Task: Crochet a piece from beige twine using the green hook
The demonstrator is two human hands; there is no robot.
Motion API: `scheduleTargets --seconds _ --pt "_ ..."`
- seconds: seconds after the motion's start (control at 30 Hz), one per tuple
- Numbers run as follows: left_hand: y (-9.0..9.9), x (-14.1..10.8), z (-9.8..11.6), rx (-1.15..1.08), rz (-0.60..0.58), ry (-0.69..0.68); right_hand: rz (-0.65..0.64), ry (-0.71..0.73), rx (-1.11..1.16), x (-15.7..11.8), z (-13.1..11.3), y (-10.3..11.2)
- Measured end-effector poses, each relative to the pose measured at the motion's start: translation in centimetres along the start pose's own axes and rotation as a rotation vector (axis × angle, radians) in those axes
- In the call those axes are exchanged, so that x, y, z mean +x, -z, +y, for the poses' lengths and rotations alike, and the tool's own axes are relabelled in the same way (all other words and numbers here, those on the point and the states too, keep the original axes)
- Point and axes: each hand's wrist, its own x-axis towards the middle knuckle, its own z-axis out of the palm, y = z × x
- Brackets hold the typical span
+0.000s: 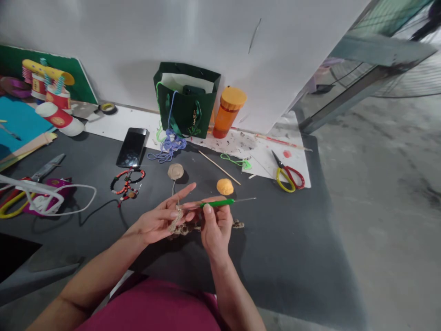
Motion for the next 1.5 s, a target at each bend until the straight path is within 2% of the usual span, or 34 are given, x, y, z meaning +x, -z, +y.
scheduleTargets --seconds 0.27,0.5,0.57,0.67,0.77,1.0,1.1,1.23,1.37,1.5 --pt "0.1 0.0 0.0 -0.006 0.04 0.024 -0.006 0.027 -0.059 0.2 -0.4 0.3" --pt "-0.2 0.1 0.2 0.014 0.049 -0.028 -0.038 -0.156 0.032 0.6 -0.1 0.5" --pt "-0.5 0.1 -0.1 0.093 0.072 -0.095 -0.067 -0.214 0.066 0.5 0.1 0.3" --pt "-0.9 0.1 -0.6 0.243 0.183 -0.292 -0.058 -0.222 0.057 0.2 0.6 0.0" --pt "-1.0 0.1 -0.9 0.311 0.272 -0.416 0.018 -0.153 0.016 0.1 1.0 -0.3" --pt "-0.9 0.2 -1.2 0.329 0.313 -0.469 0.086 -0.007 -0.045 0.0 1.2 -0.4" --pt "-1.2 0.1 -1.6 0.456 0.428 -0.549 0.139 0.093 -0.129 -0.5 1.7 -0.4" --pt "-2.0 0.0 -1.9 0.578 0.561 -0.637 0.143 0.166 -0.243 -1.2 2.7 -0.2" --pt "-2.3 0.1 -2.0 0.521 0.512 -0.571 0.162 0.271 -0.42 -1.3 3.0 0.1" --pt "-1.9 0.4 -2.0 0.315 0.423 -0.475 0.073 0.458 -0.556 -0.9 2.6 0.4"
